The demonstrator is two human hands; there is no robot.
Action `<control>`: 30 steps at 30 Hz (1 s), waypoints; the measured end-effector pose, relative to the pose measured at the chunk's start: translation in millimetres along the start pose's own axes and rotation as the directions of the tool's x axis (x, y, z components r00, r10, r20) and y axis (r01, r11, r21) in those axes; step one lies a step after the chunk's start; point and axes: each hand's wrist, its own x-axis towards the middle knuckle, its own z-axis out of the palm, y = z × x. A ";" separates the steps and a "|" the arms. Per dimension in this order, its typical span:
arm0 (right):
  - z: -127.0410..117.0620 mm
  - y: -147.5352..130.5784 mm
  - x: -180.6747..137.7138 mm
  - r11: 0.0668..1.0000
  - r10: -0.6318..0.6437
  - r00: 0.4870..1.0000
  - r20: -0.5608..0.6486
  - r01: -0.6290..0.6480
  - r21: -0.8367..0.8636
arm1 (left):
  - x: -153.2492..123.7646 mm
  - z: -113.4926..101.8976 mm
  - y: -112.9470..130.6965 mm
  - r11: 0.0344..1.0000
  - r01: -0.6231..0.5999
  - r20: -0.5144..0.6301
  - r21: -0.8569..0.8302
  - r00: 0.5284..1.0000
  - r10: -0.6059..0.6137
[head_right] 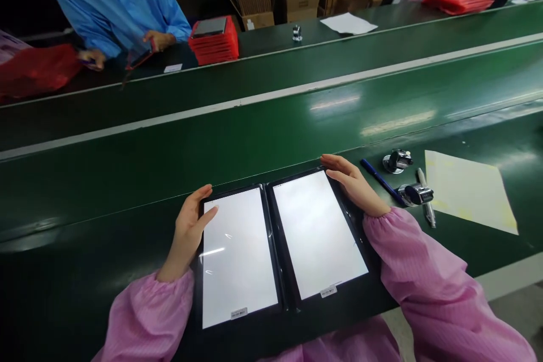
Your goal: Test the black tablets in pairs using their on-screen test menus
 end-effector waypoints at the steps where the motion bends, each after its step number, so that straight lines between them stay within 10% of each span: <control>1: -1.7 -1.5 -0.3 1.000 0.001 1.000 0.023 -0.001 -0.022 | 0.7 -0.6 0.8 0.998 -0.027 0.026 0.052 0.999 0.025; 18: -27.1 -7.4 -3.6 0.968 0.017 0.967 0.254 0.049 -0.248 | -3.2 -3.1 11.3 0.982 -0.081 0.223 0.169 0.974 0.042; 30: -23.1 -3.2 -1.8 0.984 -0.043 0.997 0.070 0.055 -0.169 | 4.3 -5.9 4.9 0.959 -0.199 0.250 0.202 0.957 0.146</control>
